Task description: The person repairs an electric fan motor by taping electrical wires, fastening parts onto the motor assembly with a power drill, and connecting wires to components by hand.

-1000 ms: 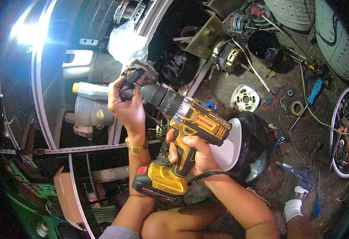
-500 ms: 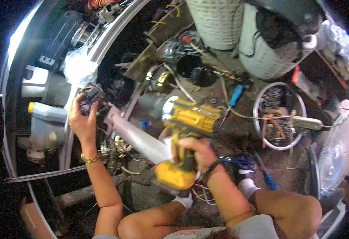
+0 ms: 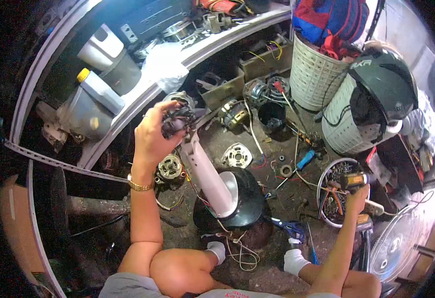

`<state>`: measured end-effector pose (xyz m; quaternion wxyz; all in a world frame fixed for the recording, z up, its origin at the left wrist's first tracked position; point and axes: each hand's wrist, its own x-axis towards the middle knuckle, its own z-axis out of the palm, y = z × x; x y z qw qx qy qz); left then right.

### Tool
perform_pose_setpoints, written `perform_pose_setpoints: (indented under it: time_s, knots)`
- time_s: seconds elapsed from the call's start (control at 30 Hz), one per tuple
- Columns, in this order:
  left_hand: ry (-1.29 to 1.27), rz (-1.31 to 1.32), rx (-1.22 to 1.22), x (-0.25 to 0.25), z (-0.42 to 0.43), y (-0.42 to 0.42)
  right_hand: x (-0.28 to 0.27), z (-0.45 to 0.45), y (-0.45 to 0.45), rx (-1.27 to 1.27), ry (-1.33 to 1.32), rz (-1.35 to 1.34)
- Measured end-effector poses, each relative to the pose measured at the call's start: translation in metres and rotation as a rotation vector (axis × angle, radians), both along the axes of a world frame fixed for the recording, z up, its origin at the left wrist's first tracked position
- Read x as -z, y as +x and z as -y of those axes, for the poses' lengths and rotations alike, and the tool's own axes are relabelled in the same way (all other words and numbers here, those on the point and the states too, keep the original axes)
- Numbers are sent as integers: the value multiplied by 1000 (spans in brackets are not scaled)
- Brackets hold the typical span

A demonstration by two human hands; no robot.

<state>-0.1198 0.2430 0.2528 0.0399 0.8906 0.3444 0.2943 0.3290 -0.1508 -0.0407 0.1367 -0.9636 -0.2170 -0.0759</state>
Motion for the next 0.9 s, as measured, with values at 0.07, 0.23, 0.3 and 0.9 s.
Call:
perform_pose_setpoints:
  time_s: [0.07,0.23,0.3,0.9]
  knots:
    - [-18,7,65,-4,4,-3,-8,-6,-12,96,-47,-125]
    - [-30,51,98,-4,8,-11,-31,-37,-48,206,-244,-229]
    - [23,65,98,0,7,-14,-24,-50,-56,190,-118,-46]
    - [52,-45,90,-8,20,-16,-199,-299,-335,-945,1204,-577]
